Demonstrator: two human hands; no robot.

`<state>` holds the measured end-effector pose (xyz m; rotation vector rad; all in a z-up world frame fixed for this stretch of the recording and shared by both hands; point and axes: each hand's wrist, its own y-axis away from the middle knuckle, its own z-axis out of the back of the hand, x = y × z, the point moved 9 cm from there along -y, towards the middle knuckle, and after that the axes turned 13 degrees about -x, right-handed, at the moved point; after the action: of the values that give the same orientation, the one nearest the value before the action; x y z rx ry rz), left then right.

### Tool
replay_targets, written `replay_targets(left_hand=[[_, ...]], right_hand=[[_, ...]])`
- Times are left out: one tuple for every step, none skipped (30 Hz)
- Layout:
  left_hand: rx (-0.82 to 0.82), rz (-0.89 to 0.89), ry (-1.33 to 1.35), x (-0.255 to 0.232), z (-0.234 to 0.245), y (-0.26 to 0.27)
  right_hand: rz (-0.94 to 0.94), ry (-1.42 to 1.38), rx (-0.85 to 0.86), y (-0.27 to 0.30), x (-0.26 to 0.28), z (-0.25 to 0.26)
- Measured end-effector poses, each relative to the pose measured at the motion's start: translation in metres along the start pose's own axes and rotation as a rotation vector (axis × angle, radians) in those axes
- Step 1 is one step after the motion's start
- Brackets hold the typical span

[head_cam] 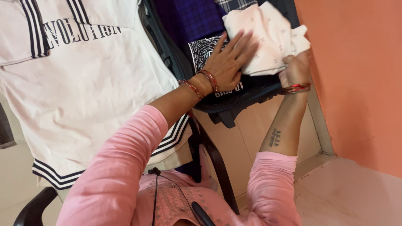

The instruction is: The person folds a white patterned t-shirt and places it into a suitcase. They then fold a white t-shirt with a graphic print and add it to the suitcase. Finally, the person buttons up a light-colored long-sleeved shirt laid out on the table.

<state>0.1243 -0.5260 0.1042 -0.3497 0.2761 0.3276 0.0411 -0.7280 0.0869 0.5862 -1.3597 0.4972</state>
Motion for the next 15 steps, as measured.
replay_targets(left_hand=[[0.09, -0.005, 0.039, 0.0, -0.017, 0.004], [0.18, -0.01, 0.078, -0.001, -0.034, 0.009], [0.201, 0.008, 0.075, 0.002, -0.044, 0.011], [0.223, 0.026, 0.071, 0.002, -0.051, 0.015], [0.236, 0.041, 0.061, 0.006, -0.054, 0.013], [0.218, 0.035, 0.056, 0.008, -0.053, 0.007], [0.211, 0.039, 0.062, 0.005, -0.053, 0.009], [0.204, 0.043, 0.068, 0.003, -0.051, 0.01], [0.226, 0.081, 0.051, 0.006, -0.048, 0.011], [0.248, 0.119, 0.033, 0.007, -0.043, 0.011], [0.262, 0.158, 0.014, 0.008, -0.035, 0.011], [0.311, 0.18, 0.016, 0.008, -0.029, 0.013], [0.36, 0.206, 0.02, 0.009, -0.024, 0.018], [0.41, 0.233, 0.025, 0.011, -0.02, 0.021], [0.399, 0.239, 0.047, 0.011, -0.014, 0.021]], right_hand=[[-0.003, 0.066, -0.019, 0.007, 0.003, -0.006], [0.077, 0.434, -0.129, 0.014, 0.011, -0.008], [0.166, 0.797, -0.238, 0.019, 0.023, -0.02], [0.256, 1.159, -0.348, 0.029, 0.04, -0.028], [0.4, 1.263, -0.336, 0.037, 0.059, -0.041], [0.545, 1.365, -0.322, 0.044, 0.073, -0.051], [0.682, 1.47, -0.289, 0.052, 0.076, -0.059], [0.659, 1.427, -0.154, 0.044, 0.065, -0.065], [0.631, 1.379, -0.033, 0.03, 0.052, -0.07], [0.604, 1.327, 0.088, 0.019, 0.036, -0.074], [0.4, 1.368, 0.202, 0.006, 0.009, -0.069], [0.192, 1.396, 0.313, 0.0, -0.019, -0.064], [-0.018, 1.416, 0.427, -0.001, -0.044, -0.058], [-0.022, 1.416, 0.439, -0.003, -0.047, -0.056], [-0.026, 1.417, 0.456, -0.002, -0.05, -0.054]])
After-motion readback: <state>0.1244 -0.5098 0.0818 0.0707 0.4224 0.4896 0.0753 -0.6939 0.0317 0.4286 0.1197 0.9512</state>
